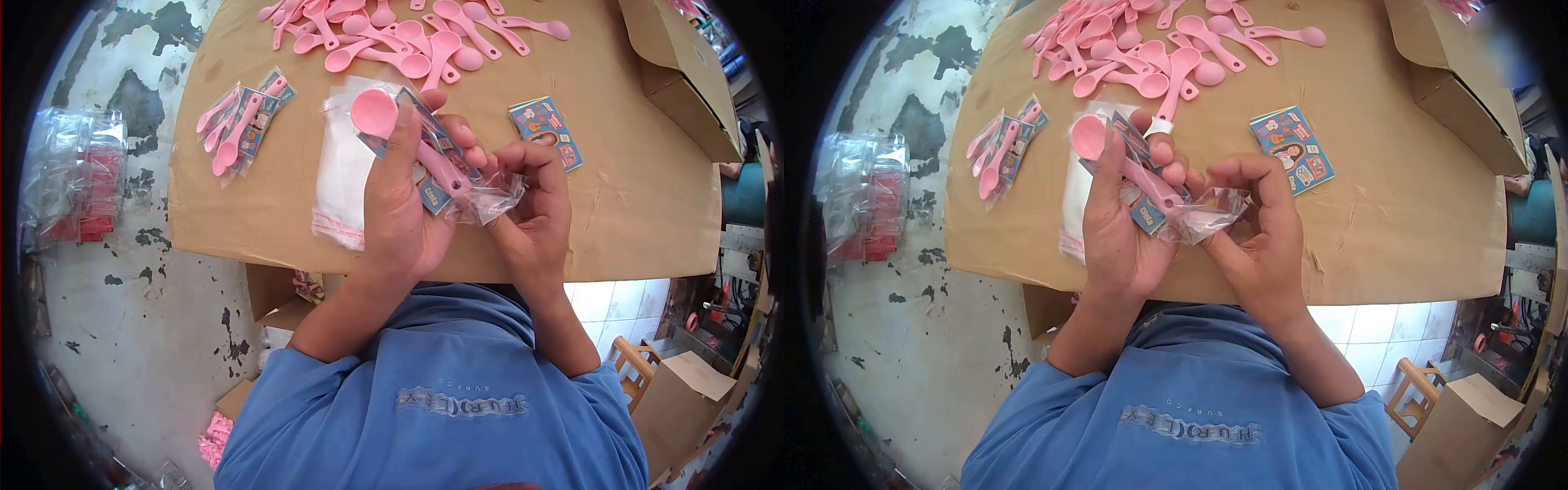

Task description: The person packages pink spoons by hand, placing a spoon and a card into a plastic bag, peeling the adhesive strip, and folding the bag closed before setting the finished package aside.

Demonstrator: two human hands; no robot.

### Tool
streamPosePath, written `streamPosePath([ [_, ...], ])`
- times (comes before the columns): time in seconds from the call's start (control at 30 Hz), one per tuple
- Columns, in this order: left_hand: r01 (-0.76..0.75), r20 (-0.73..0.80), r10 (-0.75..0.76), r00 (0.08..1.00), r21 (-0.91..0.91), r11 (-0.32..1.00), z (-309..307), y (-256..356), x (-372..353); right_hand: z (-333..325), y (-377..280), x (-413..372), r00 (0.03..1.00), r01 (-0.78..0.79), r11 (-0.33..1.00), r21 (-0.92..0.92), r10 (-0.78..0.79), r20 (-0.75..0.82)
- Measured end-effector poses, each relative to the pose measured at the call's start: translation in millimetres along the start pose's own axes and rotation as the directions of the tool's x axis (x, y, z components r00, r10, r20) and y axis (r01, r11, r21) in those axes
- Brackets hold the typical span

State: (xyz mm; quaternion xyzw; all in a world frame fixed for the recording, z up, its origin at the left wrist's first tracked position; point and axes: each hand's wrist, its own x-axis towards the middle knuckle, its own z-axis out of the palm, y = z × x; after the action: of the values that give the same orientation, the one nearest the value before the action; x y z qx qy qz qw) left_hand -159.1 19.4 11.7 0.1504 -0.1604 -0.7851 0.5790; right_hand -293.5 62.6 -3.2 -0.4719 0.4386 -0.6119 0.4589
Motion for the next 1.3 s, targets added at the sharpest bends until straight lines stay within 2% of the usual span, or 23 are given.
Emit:
streamPosePath([
  [0.07,0.024,0.011,-0.024,1.000,-0.005,1.000,0,3,0,2,-1,3,0.991,0.123,0.985,-0.119,-0.127,-0.028],
  [0.13,0.007,0.050,-0.006,0.999,-0.014,1.000,-10,8,5,-6,-7,9,0.927,0.373,0.881,-0.292,-0.339,0.161],
  [0.17,-0.002,0.069,0.004,0.998,-0.019,1.000,-14,11,7,-15,-10,12,0.897,0.431,0.866,-0.254,-0.382,0.221],
  [0.23,-0.089,-0.014,0.090,0.996,0.061,0.994,-6,25,13,-33,-16,18,0.821,0.531,0.833,-0.159,-0.459,0.338],
  [0.27,-0.127,-0.051,0.133,0.990,0.105,0.986,0,30,14,-38,-12,17,0.852,0.478,0.876,-0.069,-0.443,0.278],
  [0.33,-0.089,-0.029,0.092,0.995,0.099,0.991,4,32,17,-37,-12,19,0.891,0.430,0.898,-0.095,-0.406,0.204],
  [0.4,-0.012,-0.026,0.015,1.000,0.120,0.993,7,29,17,-25,-17,26,0.909,0.418,0.848,-0.327,-0.384,0.165],
  [0.5,0.133,-0.031,-0.130,0.991,0.172,0.976,10,17,13,-24,-24,28,0.865,0.500,0.592,-0.632,-0.373,0.335],
  [0.53,0.163,-0.012,-0.163,0.987,0.180,0.970,8,14,12,-17,-24,25,0.844,0.534,0.548,-0.644,-0.390,0.368],
  [0.57,0.191,0.008,-0.196,0.981,0.187,0.964,8,11,12,-15,-24,24,0.829,0.557,0.537,-0.633,-0.411,0.381],
  [0.6,0.196,-0.051,-0.190,0.980,0.206,0.959,14,10,9,-14,-24,23,0.812,0.580,0.525,-0.622,-0.431,0.393],
  [0.67,0.249,-0.041,-0.245,0.969,0.198,0.948,14,8,9,-15,-24,26,0.791,0.609,0.567,-0.554,-0.484,0.374],
  [0.7,0.274,-0.038,-0.272,0.962,0.195,0.942,14,8,9,-17,-23,26,0.787,0.617,0.605,-0.503,-0.495,0.369],
  [0.8,0.211,-0.007,-0.213,0.977,0.164,0.964,6,9,11,-27,-23,25,0.805,0.587,0.734,-0.340,-0.485,0.342],
  [0.9,0.028,0.103,-0.090,0.991,0.493,0.870,1,12,12,-31,-30,20,0.893,0.441,0.861,-0.253,-0.391,0.224],
  [0.93,0.063,0.102,-0.151,0.983,0.587,0.807,3,17,9,-33,-29,17,0.918,0.389,0.897,-0.209,-0.358,0.172],
  [0.97,0.014,0.103,-0.112,0.988,0.671,0.742,4,16,9,-35,-27,15,0.939,0.339,0.927,-0.159,-0.323,0.118],
  [1.03,-0.082,0.119,-0.027,0.993,0.814,0.575,5,17,9,-37,-26,11,0.966,0.257,0.950,-0.179,-0.254,0.041],
  [1.13,-0.222,0.238,0.038,0.971,0.821,0.526,1,25,12,-44,-24,10,0.983,0.181,0.961,-0.208,-0.179,0.031],
  [1.2,-0.171,0.290,-0.101,0.952,0.773,0.612,2,24,10,-44,-22,12,0.982,0.178,0.974,-0.141,-0.167,0.090],
  [1.23,-0.140,0.319,-0.167,0.933,0.748,0.649,3,24,8,-40,-22,14,0.975,0.189,0.981,-0.040,-0.183,0.126],
  [1.27,-0.121,0.322,-0.185,0.929,0.733,0.669,9,20,3,-36,-21,15,0.966,0.194,0.979,0.061,-0.202,0.160],
  [1.3,-0.115,0.324,-0.224,0.919,0.765,0.634,13,20,3,-35,-21,15,0.969,0.184,0.980,0.080,-0.194,0.154],
])
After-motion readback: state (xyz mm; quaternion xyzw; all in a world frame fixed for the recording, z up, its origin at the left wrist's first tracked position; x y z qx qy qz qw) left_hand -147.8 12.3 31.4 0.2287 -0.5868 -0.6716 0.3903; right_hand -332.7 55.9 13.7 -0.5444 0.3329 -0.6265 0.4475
